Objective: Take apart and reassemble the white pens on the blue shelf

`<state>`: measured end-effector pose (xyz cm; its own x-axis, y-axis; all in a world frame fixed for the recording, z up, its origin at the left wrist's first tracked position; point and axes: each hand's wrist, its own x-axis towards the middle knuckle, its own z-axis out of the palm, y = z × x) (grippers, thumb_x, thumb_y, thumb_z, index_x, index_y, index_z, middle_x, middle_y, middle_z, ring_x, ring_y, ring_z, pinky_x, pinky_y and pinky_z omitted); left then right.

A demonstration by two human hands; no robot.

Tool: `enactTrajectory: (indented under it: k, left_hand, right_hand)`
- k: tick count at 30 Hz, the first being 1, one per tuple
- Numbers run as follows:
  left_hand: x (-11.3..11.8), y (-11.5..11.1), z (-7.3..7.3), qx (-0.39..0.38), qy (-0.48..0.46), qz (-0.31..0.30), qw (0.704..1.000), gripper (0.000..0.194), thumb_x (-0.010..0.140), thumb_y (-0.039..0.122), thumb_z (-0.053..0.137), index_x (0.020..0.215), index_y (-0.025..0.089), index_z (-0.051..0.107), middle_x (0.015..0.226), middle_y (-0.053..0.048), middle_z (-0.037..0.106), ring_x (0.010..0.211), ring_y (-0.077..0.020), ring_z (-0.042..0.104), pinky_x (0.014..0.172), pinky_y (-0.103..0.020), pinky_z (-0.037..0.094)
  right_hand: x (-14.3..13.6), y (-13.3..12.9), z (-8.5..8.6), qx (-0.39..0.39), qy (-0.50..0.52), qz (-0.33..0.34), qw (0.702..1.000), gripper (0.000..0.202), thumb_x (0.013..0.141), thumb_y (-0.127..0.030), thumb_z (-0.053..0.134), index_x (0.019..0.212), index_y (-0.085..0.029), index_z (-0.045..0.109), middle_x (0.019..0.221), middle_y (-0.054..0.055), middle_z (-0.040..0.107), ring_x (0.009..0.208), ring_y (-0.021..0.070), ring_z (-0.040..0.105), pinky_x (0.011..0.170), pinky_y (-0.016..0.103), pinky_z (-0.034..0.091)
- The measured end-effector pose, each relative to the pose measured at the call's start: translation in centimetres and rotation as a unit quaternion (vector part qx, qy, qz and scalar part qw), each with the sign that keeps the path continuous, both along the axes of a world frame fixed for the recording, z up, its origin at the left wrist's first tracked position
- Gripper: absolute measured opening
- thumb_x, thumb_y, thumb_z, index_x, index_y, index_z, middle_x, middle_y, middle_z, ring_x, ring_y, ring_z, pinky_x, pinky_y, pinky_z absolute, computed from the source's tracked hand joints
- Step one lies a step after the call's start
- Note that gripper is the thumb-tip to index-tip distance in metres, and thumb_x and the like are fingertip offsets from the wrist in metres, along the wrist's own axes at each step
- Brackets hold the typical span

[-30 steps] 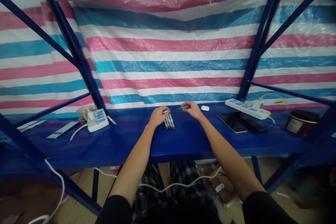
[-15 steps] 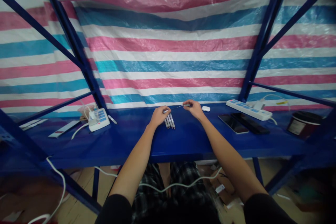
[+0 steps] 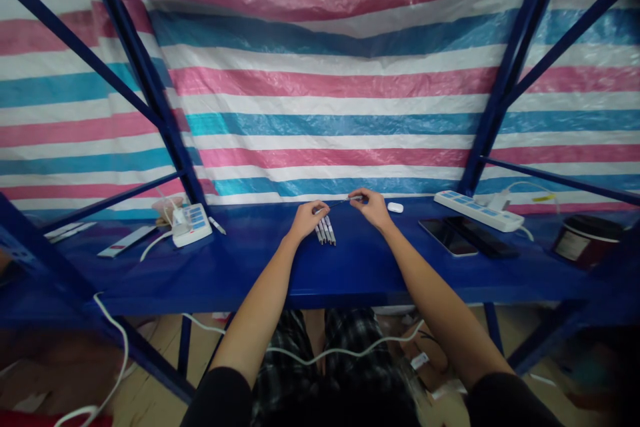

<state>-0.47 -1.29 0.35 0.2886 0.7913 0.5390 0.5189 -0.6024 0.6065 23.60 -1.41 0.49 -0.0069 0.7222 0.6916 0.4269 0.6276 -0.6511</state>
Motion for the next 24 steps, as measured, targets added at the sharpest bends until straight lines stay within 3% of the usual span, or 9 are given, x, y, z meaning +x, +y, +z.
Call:
enactTrajectory:
  k: [7, 16, 21, 24]
  left_hand:
    - [0.2, 0.6, -0.3, -0.043, -0.060, -0.049, 0.996, 0.024, 0.087, 0.038, 0.065, 0.092, 0.016, 0.074, 0.087, -0.005, 0.075, 0.078, -0.0184, 0.065, 0.076, -0.030, 0.050]
    - [0.2, 0.5, -0.3, -0.062, -0.064, -0.054, 0.995, 0.026, 0.086, 0.040, 0.065, 0.090, 0.016, 0.075, 0.085, -0.006, 0.074, 0.078, -0.0192, 0.065, 0.075, -0.030, 0.049]
    - [0.0, 0.7, -0.4, -0.058, -0.062, -0.052, 0.995, 0.028, 0.086, 0.041, 0.065, 0.090, 0.016, 0.075, 0.082, -0.006, 0.074, 0.077, -0.0190, 0.064, 0.074, -0.029, 0.048]
    - [-0.1, 0.9, -0.5, -0.051, -0.051, -0.040, 0.997, 0.026, 0.087, 0.040, 0.065, 0.090, 0.016, 0.076, 0.084, -0.006, 0.074, 0.079, -0.0193, 0.064, 0.076, -0.029, 0.048]
  right_hand:
    - [-0.6, -1.1, 0.7, 0.030, -0.017, 0.009, 0.999, 0.018, 0.080, -0.025, 0.067, 0.095, -0.020, 0.076, 0.097, 0.008, 0.074, 0.082, 0.0224, 0.065, 0.084, 0.036, 0.052]
    - [-0.3, -1.3, 1.0, 0.087, -0.044, -0.017, 0.995, 0.020, 0.082, -0.017, 0.062, 0.097, -0.022, 0.075, 0.097, 0.008, 0.074, 0.102, 0.0281, 0.060, 0.090, 0.041, 0.048]
    - [0.4, -0.5, 0.6, 0.074, -0.043, -0.033, 0.996, 0.020, 0.082, -0.019, 0.061, 0.096, -0.022, 0.074, 0.101, 0.008, 0.074, 0.104, 0.0276, 0.061, 0.094, 0.042, 0.046]
    - [0.8, 0.4, 0.1, 0.032, -0.003, -0.026, 0.999, 0.026, 0.083, -0.028, 0.062, 0.107, -0.020, 0.071, 0.105, 0.009, 0.074, 0.098, 0.0262, 0.064, 0.090, 0.041, 0.047]
